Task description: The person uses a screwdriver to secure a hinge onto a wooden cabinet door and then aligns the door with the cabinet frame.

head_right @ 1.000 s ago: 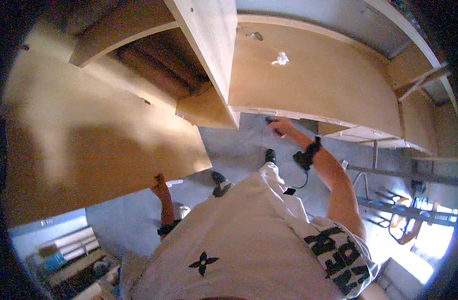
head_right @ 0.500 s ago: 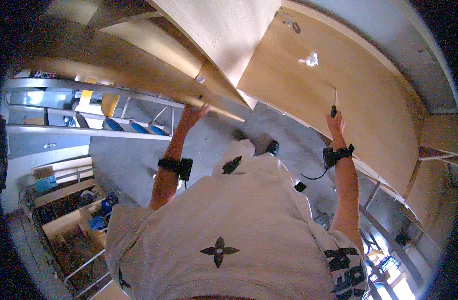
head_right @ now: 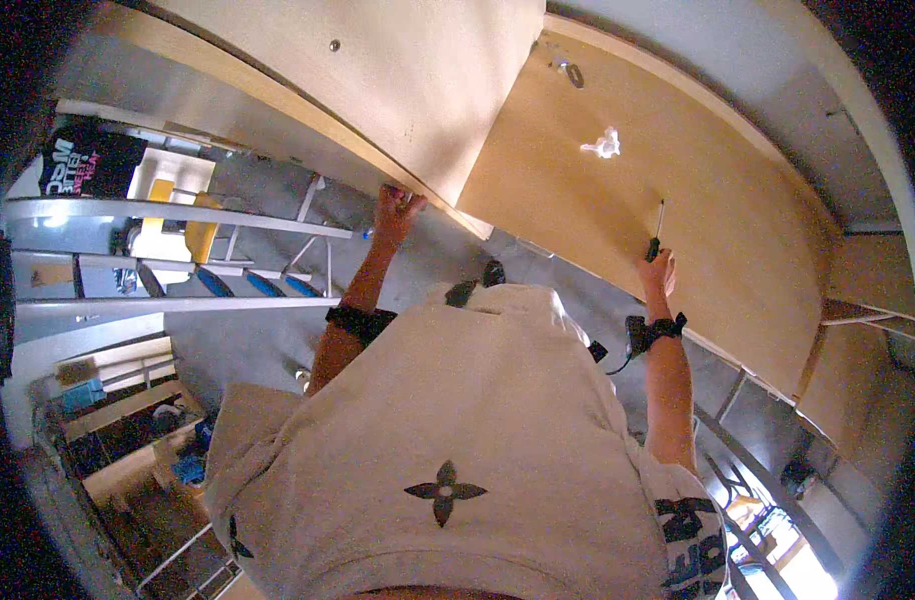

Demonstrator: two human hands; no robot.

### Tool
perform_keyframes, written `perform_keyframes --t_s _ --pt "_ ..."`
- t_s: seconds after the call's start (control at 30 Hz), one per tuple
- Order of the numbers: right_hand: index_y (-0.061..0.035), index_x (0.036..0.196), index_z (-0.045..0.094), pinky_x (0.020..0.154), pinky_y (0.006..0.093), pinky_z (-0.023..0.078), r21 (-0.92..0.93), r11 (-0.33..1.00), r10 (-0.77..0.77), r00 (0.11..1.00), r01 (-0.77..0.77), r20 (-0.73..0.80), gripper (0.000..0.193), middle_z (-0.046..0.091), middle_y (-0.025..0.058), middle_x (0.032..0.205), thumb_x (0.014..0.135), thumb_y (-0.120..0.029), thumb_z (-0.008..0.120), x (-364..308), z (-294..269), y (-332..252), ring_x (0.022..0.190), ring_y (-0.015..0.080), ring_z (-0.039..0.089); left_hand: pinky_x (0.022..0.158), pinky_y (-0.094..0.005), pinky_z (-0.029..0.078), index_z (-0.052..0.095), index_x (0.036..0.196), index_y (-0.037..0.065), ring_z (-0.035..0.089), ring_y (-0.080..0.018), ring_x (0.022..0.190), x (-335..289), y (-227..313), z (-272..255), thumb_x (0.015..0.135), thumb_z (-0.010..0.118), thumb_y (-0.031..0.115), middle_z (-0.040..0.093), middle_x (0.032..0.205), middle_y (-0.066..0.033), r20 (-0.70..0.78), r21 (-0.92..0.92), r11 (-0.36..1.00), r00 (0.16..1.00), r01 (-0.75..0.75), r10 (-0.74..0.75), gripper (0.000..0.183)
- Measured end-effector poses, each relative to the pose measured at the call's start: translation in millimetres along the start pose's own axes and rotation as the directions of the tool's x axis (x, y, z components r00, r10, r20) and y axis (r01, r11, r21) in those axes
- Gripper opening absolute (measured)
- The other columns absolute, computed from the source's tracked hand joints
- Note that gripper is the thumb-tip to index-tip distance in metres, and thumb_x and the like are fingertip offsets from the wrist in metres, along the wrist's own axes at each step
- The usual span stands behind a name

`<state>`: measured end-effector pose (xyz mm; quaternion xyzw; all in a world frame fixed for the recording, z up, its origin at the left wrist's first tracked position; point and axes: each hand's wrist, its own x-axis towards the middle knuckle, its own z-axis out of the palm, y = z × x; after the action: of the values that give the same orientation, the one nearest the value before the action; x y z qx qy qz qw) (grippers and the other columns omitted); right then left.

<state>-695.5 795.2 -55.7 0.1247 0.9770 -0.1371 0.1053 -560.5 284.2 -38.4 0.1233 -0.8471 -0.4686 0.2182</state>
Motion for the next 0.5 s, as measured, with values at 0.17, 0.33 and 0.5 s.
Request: perform_keyframes --t_s 0.17,0.33,0.5 --pt "-0.0048 0.118 0.046 0.082 0.0447 0.047 0.007 1.000 0.021 0.987 -0.020 -0.158 0.061 0.049 0.0168 0.118 0.074 -0.044 0.062 6.9 -23.0 -20.7 0.099 0.0358 0.055 0.080 -0.0316 0.045 0.040 0.105 0.001 0.052 -0.0171 0.090 1.0 4.9 8.3 0.076 0.073 0.016 0.052 0.096 -0.0068 0.008 -0.023 1.000 1.000 0.006 -0.006 0.045" --pt "-0.0069 0.112 0.049 0.079 0.0433 0.048 0.046 0.963 -0.246 0.932 0.267 -0.267 0.047 0.049 0.0131 0.116 0.075 -0.034 0.061 61.4 -34.1 -59.3 0.098 0.0340 0.054 0.079 -0.0327 0.045 0.046 0.103 0.001 0.053 -0.0192 0.090 4.7 20.7 -5.0 0.076 0.072 0.016 0.054 0.096 -0.0076 0.140 0.385 0.904 0.980 -0.186 0.142 0.040" --pt "-0.0102 0.101 0.055 0.072 0.0436 0.049 0.102 0.840 -0.497 0.830 0.533 -0.254 0.032 0.053 0.0123 0.105 0.074 -0.026 0.061 129.8 -39.3 -117.1 0.092 0.0324 0.057 0.080 -0.0322 0.046 0.053 0.106 0.003 0.056 -0.0182 0.095 -8.3 40.5 -20.2 0.076 0.072 0.014 0.060 0.100 -0.0072 0.131 -0.070 0.887 0.886 0.457 -0.445 0.037"
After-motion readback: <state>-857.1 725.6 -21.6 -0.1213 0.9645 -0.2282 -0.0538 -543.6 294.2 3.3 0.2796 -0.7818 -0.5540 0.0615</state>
